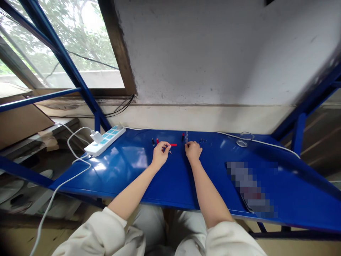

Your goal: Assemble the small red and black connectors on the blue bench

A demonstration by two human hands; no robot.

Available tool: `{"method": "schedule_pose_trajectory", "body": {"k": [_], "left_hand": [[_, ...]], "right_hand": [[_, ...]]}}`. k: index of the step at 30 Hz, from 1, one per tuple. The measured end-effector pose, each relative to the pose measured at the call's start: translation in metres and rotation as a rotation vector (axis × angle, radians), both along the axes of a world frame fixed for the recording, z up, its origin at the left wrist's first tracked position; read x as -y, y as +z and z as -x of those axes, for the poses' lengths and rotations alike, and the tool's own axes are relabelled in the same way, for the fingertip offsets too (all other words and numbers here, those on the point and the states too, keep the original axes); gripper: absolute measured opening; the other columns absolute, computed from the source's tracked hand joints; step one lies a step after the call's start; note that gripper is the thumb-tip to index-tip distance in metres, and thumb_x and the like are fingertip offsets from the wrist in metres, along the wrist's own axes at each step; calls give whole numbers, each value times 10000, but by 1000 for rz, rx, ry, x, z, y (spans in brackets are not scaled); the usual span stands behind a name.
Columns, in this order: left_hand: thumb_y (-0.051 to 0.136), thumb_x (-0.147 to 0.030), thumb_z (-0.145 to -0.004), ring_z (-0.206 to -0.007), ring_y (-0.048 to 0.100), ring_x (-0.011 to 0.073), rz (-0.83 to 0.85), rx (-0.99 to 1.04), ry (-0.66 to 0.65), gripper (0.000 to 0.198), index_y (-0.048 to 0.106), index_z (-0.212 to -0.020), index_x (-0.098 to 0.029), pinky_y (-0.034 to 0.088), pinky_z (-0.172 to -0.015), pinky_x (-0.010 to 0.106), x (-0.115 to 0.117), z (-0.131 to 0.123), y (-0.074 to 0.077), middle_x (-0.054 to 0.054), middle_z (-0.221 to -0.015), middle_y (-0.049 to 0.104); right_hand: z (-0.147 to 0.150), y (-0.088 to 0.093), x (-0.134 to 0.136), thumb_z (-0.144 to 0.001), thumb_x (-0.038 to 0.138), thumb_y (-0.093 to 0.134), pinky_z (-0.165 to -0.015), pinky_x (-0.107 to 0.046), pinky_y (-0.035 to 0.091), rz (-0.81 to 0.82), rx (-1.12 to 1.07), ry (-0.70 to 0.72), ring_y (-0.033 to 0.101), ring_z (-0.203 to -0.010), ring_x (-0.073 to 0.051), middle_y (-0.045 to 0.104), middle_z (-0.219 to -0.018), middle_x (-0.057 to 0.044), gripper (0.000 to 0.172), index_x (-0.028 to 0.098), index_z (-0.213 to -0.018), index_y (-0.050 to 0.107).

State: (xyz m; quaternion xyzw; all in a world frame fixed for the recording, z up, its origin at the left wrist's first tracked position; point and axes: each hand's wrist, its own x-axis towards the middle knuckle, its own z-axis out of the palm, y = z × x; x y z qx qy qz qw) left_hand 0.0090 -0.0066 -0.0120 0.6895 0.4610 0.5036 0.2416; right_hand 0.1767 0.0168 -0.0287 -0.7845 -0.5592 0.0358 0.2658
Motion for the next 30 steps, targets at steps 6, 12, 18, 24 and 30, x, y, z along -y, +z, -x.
{"method": "schedule_pose_trajectory", "body": {"k": [6,12,18,24,30], "left_hand": [[450,-258,-811,-639,547,105,-77,-8,26,122,538,-811,-173,431,-660,250,0,1,-3,19,-747,574],[458,-256,-803,-610,521,91,-107,25,74,114,532,-801,-169,423,-623,229,-2,1,-1,18,-775,560],[466,-266,-801,-596,516,89,-95,52,91,120,533,-813,-168,418,-592,224,-1,1,-1,23,-785,561],[445,-273,-817,-628,524,92,-93,5,108,134,529,-839,-171,434,-628,228,0,2,1,29,-816,561],[406,-242,-842,-823,556,116,-173,-83,4,228,531,-1026,-192,452,-777,255,5,2,4,63,-1032,551]], "right_hand": [[10,6,11,-776,282,462,-686,-293,286,-85,112,202,511,-839,-182,595,-845,-38,170,191,-793,605],[20,13,18,-787,265,453,-678,-281,263,-130,156,384,510,-830,-173,583,-824,-40,155,188,-776,586],[20,16,21,-789,248,458,-672,-274,252,-147,165,428,508,-811,-159,574,-806,-33,135,182,-769,574],[22,18,22,-786,237,448,-666,-278,240,-137,226,440,504,-800,-163,574,-814,-40,136,177,-751,565],[23,18,23,-783,226,445,-662,-279,239,-147,247,438,502,-790,-165,568,-804,-50,134,169,-748,560]]}}
